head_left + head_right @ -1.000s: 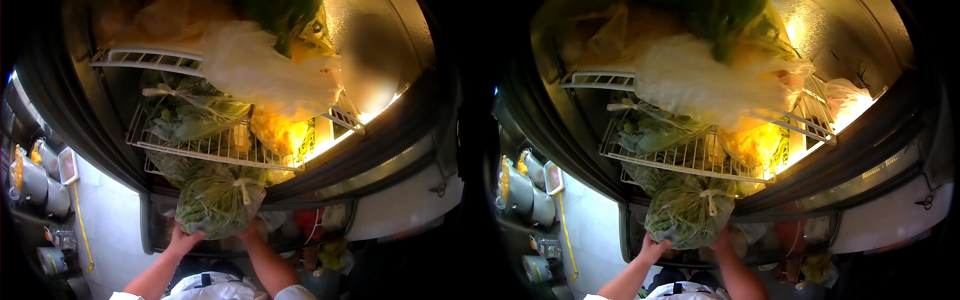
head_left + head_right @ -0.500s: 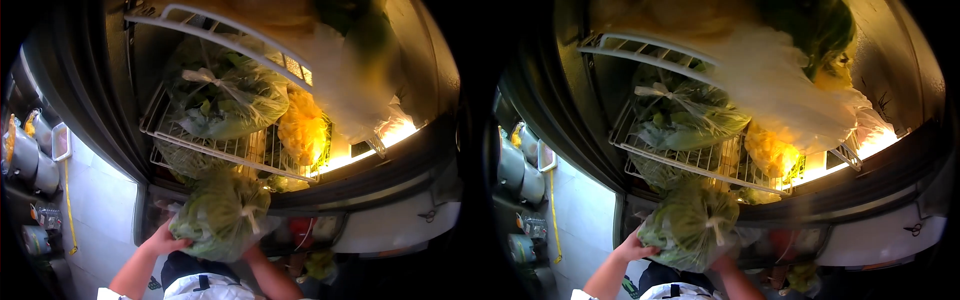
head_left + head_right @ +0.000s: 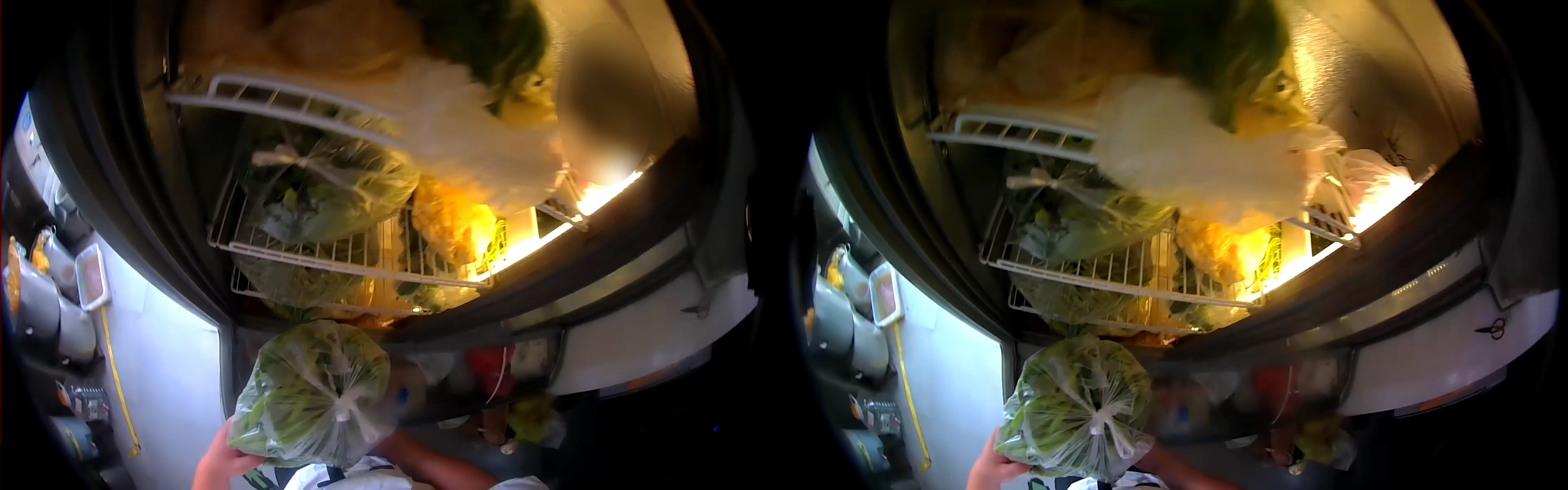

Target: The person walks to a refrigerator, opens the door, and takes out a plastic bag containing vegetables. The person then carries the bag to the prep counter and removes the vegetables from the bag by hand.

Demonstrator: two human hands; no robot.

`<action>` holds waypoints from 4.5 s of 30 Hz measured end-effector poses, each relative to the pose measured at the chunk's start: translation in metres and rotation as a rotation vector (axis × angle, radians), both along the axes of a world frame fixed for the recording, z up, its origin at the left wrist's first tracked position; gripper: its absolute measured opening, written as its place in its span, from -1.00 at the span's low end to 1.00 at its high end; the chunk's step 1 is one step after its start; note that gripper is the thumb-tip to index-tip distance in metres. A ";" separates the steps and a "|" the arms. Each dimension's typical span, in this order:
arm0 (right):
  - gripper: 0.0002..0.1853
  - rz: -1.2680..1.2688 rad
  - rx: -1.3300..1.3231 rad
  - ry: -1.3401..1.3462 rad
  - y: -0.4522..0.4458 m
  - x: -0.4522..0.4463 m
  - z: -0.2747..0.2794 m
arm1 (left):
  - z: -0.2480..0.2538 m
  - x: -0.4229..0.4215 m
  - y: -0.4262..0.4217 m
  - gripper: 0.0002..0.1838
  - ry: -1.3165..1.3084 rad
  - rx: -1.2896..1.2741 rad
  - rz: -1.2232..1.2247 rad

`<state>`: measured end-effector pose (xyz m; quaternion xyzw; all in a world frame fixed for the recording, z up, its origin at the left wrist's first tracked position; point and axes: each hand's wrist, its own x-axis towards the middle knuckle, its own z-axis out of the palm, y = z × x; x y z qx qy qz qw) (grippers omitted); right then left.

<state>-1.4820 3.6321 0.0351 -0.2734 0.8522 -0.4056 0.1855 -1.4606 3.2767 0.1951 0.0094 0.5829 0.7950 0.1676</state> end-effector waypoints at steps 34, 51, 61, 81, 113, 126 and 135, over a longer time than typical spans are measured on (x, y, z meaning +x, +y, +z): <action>-0.61 -0.999 -1.428 -0.215 0.041 -0.257 0.329 | 0.179 -0.354 0.151 -0.40 0.503 0.197 0.427; -0.64 -0.728 -0.767 -0.012 0.050 -0.139 0.216 | 0.180 -0.323 0.246 -0.57 1.178 -0.979 0.571; -0.39 -0.892 -0.619 0.055 0.142 -0.153 0.227 | 0.160 -0.273 0.264 -0.22 1.454 -1.418 0.188; -0.63 -0.636 0.265 0.202 0.153 -0.171 0.246 | 0.118 -0.138 0.273 -0.52 1.068 -1.097 -0.454; -0.56 -0.990 0.642 -1.160 0.348 0.456 -0.203 | 0.137 -0.132 0.376 -0.51 1.632 -1.538 -0.695; -0.50 -1.425 0.115 -0.772 0.081 0.488 -0.228 | 0.134 -0.198 0.377 -0.60 1.898 -1.605 -0.577; -0.80 -1.823 -0.509 -0.946 -0.053 0.562 -0.216 | 0.149 -0.217 0.325 -0.69 1.866 -1.184 -0.714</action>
